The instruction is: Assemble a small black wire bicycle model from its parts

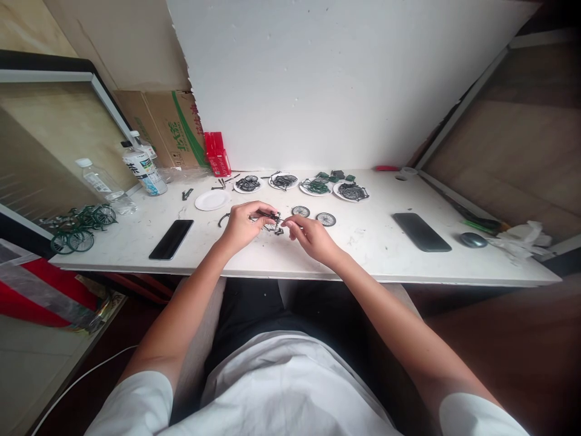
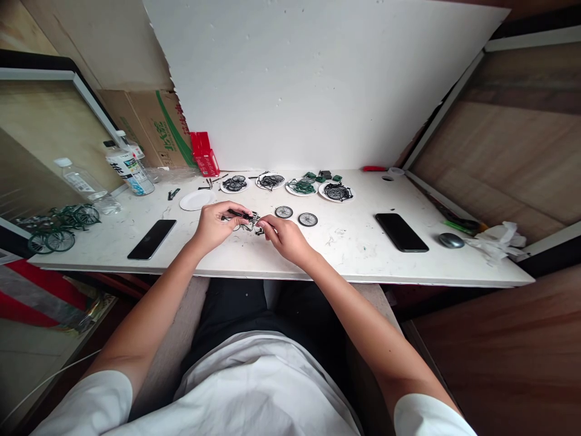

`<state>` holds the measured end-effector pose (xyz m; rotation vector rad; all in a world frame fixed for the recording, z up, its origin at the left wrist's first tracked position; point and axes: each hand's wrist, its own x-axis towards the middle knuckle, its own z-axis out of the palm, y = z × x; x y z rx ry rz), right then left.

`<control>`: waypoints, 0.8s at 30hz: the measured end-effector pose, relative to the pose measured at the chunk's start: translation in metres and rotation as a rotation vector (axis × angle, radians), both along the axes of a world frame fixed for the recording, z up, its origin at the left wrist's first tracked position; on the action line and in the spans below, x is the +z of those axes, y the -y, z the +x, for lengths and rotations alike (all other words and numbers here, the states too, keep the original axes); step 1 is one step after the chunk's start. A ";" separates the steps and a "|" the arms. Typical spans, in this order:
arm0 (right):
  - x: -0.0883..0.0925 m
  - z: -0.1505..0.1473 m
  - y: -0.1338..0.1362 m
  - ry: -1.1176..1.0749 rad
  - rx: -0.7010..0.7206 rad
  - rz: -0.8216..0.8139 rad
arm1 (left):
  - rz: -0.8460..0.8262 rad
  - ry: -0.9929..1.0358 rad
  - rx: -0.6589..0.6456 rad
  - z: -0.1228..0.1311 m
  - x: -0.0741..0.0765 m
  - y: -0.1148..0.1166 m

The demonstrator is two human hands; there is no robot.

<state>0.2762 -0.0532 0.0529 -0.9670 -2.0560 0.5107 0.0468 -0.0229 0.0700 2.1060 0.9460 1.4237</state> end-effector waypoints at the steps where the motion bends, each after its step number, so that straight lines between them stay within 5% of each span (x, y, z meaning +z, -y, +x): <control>1: 0.000 0.000 0.000 0.008 -0.001 0.007 | 0.001 0.012 0.003 0.001 -0.001 0.000; 8: 0.000 -0.001 0.001 -0.073 0.029 -0.126 | 0.034 0.106 0.012 0.008 -0.011 -0.002; 18: 0.005 -0.009 0.002 -0.444 0.154 -0.607 | 0.189 0.066 0.015 0.010 -0.012 0.001; 24: 0.014 -0.009 0.006 -0.409 0.144 -0.590 | 0.199 0.007 0.015 0.008 -0.004 0.005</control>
